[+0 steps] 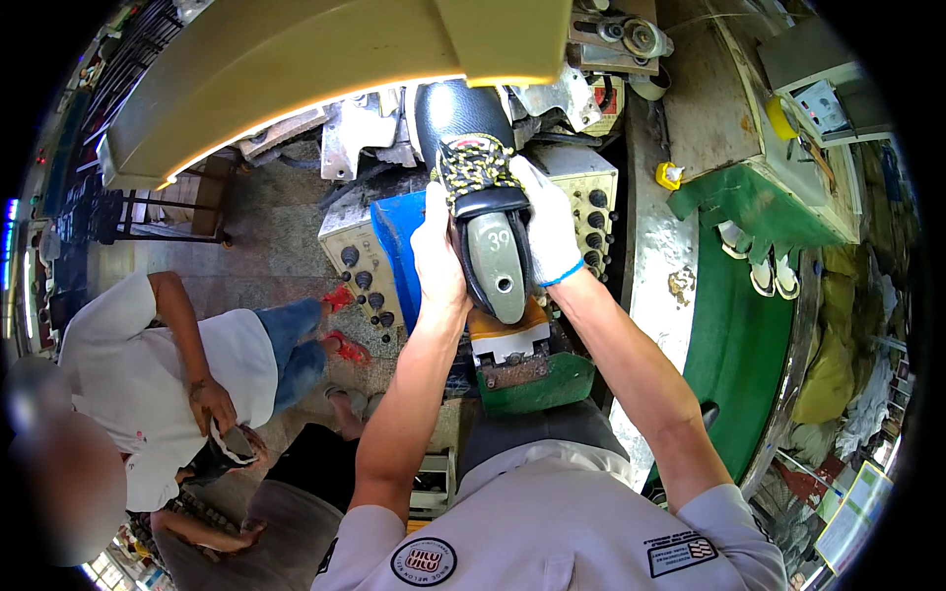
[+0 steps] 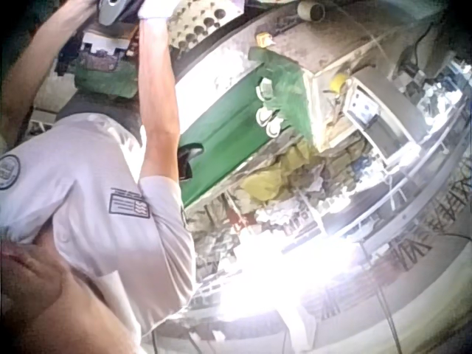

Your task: The person places boots onto a lasting machine to shape the toe and heel, operates the machine controls with their hands, and places the processed boots onto a conveyor belt.

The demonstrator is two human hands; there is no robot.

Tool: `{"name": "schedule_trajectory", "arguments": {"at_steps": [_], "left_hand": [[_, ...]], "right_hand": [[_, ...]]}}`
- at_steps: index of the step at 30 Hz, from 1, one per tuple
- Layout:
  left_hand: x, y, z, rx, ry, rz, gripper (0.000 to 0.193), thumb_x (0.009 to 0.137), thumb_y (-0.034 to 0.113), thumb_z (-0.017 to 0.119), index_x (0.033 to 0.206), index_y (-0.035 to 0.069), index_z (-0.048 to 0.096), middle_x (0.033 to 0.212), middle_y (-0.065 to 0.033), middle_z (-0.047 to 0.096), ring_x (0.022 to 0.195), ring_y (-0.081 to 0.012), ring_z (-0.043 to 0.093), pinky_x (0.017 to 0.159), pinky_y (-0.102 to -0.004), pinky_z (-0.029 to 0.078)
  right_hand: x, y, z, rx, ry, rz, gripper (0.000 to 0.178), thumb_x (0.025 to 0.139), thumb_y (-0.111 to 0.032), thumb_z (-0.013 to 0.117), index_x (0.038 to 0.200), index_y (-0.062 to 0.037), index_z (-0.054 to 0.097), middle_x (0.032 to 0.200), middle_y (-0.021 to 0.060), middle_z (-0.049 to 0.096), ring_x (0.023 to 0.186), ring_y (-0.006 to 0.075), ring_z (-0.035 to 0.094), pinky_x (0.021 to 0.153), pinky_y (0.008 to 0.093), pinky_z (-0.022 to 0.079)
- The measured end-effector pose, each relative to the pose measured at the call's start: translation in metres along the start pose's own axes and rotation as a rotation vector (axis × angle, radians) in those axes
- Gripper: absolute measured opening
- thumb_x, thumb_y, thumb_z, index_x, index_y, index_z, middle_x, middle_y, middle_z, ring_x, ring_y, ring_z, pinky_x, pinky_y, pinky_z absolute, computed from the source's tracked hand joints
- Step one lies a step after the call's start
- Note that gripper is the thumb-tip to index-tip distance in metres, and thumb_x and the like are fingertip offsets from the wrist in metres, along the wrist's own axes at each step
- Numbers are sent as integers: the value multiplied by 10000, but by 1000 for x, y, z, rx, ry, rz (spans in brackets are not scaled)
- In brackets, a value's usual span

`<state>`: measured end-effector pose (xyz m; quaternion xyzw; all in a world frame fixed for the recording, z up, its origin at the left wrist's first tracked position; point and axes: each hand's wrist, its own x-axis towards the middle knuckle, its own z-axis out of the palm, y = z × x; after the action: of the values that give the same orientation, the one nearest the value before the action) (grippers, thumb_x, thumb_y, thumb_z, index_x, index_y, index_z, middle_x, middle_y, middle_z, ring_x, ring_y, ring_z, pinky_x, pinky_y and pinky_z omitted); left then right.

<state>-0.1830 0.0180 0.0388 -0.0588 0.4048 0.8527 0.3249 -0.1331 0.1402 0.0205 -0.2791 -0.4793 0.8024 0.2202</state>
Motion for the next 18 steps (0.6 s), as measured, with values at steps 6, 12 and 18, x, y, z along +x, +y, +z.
{"name": "schedule_trajectory", "arguments": {"at_steps": [6,12,18], "left_hand": [[3,3,4,-54,-2,-6,480,1112,413,438,1277,10,639,1175,-99,707,1020,-187,668,934,-337,520],[6,0,-2,-16,-30,30,489,1117,407,419,1277,-1,635,1169,-99,711,1018,-189,677,926,-338,530],[12,-8,-17,63,-24,53,495,1118,408,382,1318,12,599,1162,-135,714,1013,-236,710,925,-379,578]], "right_hand": [[-2,-12,11,12,31,4,482,1014,-304,671,1329,58,639,1225,88,695,1104,140,619,987,267,475],[-2,-3,7,-38,16,-15,442,1026,-300,654,1287,57,665,1176,71,705,1059,118,612,952,264,482],[-2,6,5,-160,29,-104,360,1048,-285,614,1131,46,730,997,52,737,900,103,620,820,285,506]]}}
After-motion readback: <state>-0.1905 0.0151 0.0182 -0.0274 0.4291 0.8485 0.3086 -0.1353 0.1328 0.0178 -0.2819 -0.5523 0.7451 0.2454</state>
